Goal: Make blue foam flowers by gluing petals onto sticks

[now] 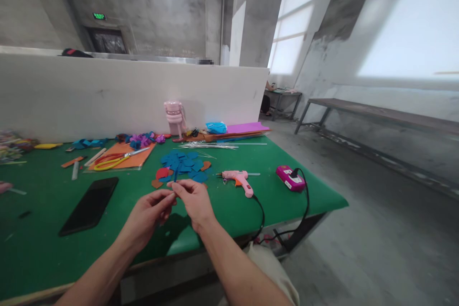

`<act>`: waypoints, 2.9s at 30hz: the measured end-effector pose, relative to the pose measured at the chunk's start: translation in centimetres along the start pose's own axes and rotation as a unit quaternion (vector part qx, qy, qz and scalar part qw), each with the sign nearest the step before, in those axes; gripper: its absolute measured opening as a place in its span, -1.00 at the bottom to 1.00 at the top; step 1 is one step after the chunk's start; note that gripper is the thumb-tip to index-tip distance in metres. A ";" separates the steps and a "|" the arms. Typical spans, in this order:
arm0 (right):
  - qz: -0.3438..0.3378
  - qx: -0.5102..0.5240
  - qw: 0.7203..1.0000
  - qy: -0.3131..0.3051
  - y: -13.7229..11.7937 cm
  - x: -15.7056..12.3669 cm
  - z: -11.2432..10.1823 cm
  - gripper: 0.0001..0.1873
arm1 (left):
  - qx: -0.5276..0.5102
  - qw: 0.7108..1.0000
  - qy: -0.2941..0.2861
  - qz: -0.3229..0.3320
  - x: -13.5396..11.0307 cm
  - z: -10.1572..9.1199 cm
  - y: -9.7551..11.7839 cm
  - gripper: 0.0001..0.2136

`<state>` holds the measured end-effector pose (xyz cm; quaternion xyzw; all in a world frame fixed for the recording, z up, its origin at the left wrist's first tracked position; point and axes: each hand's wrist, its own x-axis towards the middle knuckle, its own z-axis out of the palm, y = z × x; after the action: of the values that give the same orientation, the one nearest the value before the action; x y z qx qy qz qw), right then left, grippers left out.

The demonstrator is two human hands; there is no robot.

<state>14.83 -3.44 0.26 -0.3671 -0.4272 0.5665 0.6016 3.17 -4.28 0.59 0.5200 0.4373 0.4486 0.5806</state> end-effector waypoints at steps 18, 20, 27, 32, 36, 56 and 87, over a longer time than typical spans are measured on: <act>0.011 -0.017 1.000 0.001 -0.5 0.1 -0.3 -0.79 | 0.014 1.000 -0.003 0.006 -0.2 -0.1 0.3 -0.78; 0.015 -0.025 1.000 -0.012 -0.5 0.0 -0.3 -0.81 | 0.012 1.000 -0.001 0.006 -0.2 -0.2 0.3 -0.78; -0.014 -0.023 0.999 -0.028 -0.5 -0.2 -0.3 -0.82 | 0.017 1.000 -0.005 0.018 0.0 -0.4 -0.1 -0.76; -0.026 -0.038 0.998 -0.031 -0.3 -0.3 -0.2 -0.84 | 0.033 0.999 0.001 0.030 0.1 -0.4 -0.3 -0.76; -0.022 -0.037 0.999 -0.009 -0.5 0.0 -0.5 -0.86 | 0.075 0.996 -0.015 0.033 0.2 -0.6 -0.1 -0.76; 0.038 0.136 0.989 0.050 -3.4 1.2 -5.2 -0.80 | 0.386 0.915 -0.017 0.118 1.1 -6.0 1.7 -0.87; -0.167 -0.481 0.830 -0.228 -0.7 -6.1 -1.0 -0.81 | -0.204 0.972 0.090 0.073 -0.4 -8.0 4.3 -0.85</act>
<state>16.05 -9.49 0.00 -0.3934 -0.8257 0.2477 0.3195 -4.98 -2.69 4.30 0.3784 0.3476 0.6150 0.5981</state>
